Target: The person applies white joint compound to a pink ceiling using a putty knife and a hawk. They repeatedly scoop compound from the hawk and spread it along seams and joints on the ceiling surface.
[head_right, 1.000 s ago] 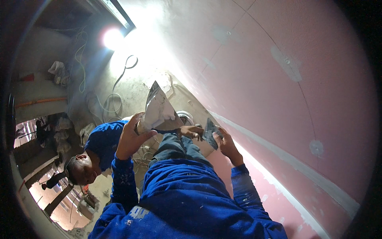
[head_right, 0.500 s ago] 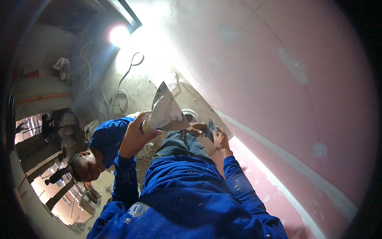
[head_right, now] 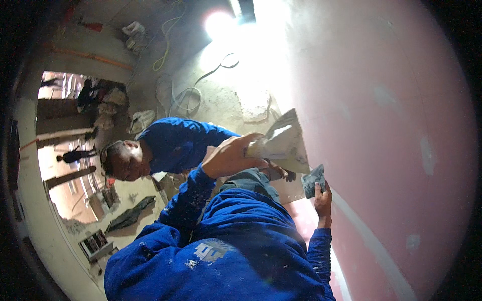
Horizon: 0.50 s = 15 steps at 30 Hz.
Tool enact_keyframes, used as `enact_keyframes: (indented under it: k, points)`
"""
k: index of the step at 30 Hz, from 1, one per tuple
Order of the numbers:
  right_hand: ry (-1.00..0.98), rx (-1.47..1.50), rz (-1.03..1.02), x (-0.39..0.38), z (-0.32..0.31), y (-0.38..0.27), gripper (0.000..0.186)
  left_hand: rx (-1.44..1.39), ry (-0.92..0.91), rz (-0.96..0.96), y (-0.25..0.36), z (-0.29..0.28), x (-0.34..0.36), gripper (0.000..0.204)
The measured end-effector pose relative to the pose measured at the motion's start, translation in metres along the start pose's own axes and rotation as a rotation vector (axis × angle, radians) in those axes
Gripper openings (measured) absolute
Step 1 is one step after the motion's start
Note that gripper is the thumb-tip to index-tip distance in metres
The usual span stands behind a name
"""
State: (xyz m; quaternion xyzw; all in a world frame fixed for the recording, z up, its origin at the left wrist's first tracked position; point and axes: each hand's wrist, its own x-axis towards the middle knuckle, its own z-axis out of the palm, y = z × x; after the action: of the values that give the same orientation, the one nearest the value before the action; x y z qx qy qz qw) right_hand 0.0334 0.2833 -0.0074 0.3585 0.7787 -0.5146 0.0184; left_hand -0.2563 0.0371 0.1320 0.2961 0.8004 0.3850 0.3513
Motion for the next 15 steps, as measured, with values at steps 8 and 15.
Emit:
enact_keyframes:
  k: [8,15]
  points:
    - [-0.117,-0.044,0.078,-0.005,0.019,0.014,0.034,0.006,0.017,0.029,-0.002,0.010,-0.002,0.069]
    - [-0.133,-0.022,0.089,0.004,0.010,0.003,0.031,0.009,-0.033,-0.057,0.002,0.010,-0.002,0.075]
